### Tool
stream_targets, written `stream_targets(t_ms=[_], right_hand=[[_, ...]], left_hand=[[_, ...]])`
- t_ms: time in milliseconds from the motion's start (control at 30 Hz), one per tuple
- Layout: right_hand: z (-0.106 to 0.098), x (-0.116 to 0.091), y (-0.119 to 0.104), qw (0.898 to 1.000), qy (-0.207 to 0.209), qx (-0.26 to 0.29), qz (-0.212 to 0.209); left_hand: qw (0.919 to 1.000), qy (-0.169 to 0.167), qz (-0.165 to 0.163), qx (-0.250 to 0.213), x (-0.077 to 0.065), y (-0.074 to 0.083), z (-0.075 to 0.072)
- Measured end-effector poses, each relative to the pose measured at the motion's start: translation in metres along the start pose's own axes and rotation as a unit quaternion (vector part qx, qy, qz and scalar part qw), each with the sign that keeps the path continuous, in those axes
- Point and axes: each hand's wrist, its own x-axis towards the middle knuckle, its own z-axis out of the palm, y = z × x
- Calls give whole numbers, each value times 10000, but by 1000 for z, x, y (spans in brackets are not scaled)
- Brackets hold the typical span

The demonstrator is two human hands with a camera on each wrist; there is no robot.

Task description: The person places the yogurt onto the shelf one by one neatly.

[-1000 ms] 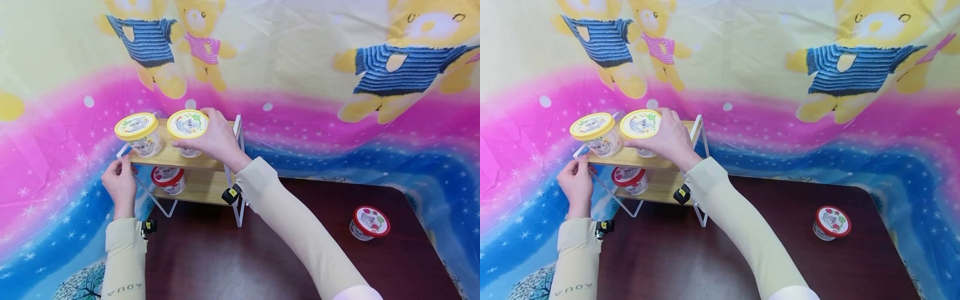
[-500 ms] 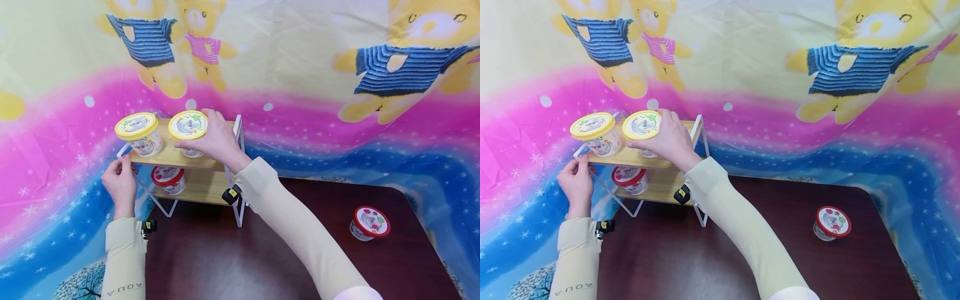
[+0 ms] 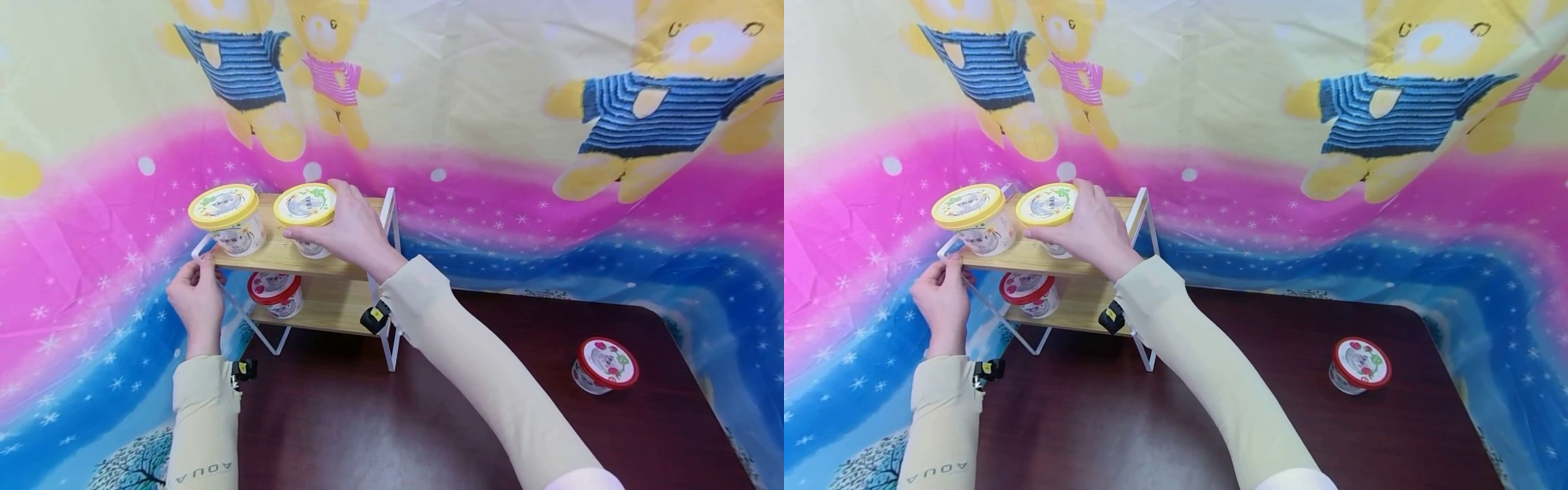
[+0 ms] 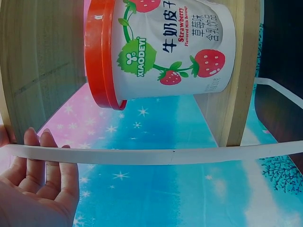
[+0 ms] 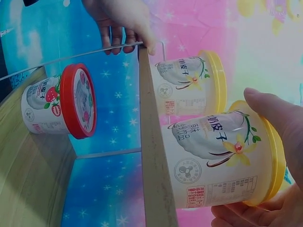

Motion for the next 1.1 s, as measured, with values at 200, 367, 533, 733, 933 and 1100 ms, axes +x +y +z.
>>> stream_targets(t_ms=[200,367,533,733,933,1100], right_hand=[[1,0,0,10000,-9,-90,39],[2,0,1,9998,-1,-190,83],[0,-2,0,9996,114,-216,108],[-5,-4,-1,9994,348,-33,-11],[-10,-7,0,9976,651,186,-160],[-15,-13,0,9956,757,463,-313]], left_hand=[[10000,0,1,65,-1,1,1],[9999,8,-76,-94,-1,2,0],[9998,18,-113,-162,0,2,0],[10000,28,16,90,-1,0,1],[10000,35,31,16,-1,0,0],[9999,0,-122,-32,0,1,0]])
